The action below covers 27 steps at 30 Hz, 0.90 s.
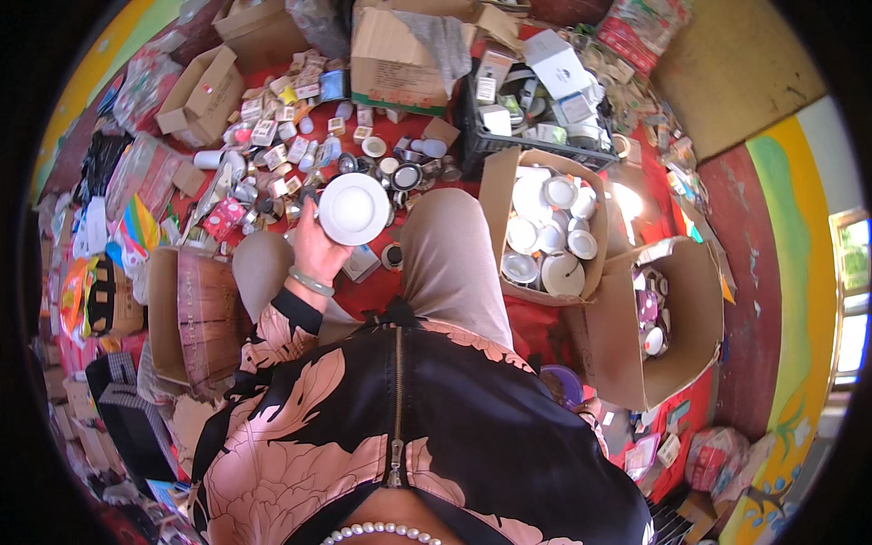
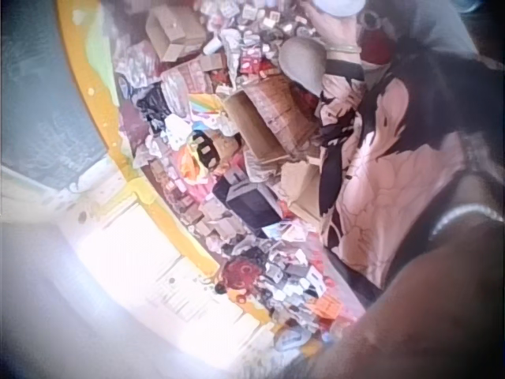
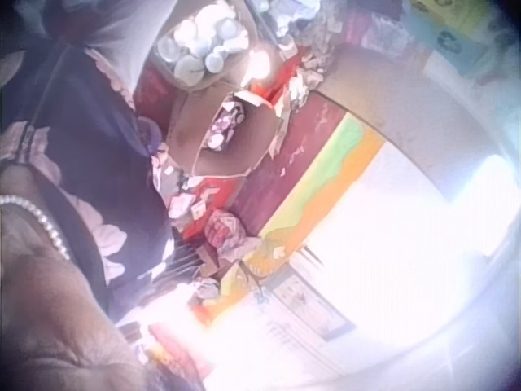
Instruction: The person sits on the floor and cleans small white light fixtures. They use a cloth to wipe the exterior and interior of the fixtures, remove and clean orange plastic components, and place the cleaned items into a cardboard box.
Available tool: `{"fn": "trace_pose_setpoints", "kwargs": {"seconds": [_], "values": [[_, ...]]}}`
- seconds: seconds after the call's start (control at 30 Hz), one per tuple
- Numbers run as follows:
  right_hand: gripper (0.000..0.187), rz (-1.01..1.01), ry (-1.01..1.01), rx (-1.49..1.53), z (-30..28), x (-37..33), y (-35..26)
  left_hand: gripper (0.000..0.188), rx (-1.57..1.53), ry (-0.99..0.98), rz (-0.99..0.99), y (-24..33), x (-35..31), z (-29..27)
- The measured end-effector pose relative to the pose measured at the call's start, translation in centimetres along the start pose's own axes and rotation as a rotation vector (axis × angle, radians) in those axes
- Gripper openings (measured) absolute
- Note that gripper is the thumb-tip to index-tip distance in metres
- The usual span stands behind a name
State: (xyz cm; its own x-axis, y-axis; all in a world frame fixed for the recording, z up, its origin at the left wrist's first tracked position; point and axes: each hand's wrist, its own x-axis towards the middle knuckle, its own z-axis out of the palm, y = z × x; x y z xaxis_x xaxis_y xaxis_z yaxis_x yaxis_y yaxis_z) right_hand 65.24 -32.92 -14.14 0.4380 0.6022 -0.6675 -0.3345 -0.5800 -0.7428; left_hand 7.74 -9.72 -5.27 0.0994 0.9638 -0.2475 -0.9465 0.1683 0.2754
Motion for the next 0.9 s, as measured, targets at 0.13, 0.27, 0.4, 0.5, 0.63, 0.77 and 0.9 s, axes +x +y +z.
{"fn": "trace_pose_setpoints", "kwargs": {"seconds": [0.13,0.27,0.4,0.5,0.63,0.77,0.9], "values": [[0.019,0.015,0.039,0.055,-2.2,-0.8,1.5,0.054,0.053,0.068,0.029,-0.3,-0.5,0.9],[0.019,0.030,0.061,0.099,-3.3,-1.6,2.7,0.048,0.058,0.109,0.036,-0.3,0.0,0.3],[0.019,0.048,0.033,0.131,-3.1,-1.2,2.8,0.047,0.043,0.103,0.055,-0.4,-0.5,0.3],[0.019,0.042,0.023,0.178,-4.4,-1.0,3.2,0.047,0.049,0.098,0.043,-0.6,0.2,0.4],[0.019,0.005,-0.047,0.235,-5.0,-0.7,1.5,0.048,0.045,0.054,0.048,-0.5,-0.3,-0.1],[0.019,-0.014,-0.222,0.362,-4.3,0.6,-1.5,0.048,0.021,-0.013,0.048,0.2,-0.7,-0.1],[0.020,0.032,-0.254,0.293,-4.2,1.2,-1.6,0.046,-0.029,-0.096,0.054,0.1,-0.6,0.1]]}}
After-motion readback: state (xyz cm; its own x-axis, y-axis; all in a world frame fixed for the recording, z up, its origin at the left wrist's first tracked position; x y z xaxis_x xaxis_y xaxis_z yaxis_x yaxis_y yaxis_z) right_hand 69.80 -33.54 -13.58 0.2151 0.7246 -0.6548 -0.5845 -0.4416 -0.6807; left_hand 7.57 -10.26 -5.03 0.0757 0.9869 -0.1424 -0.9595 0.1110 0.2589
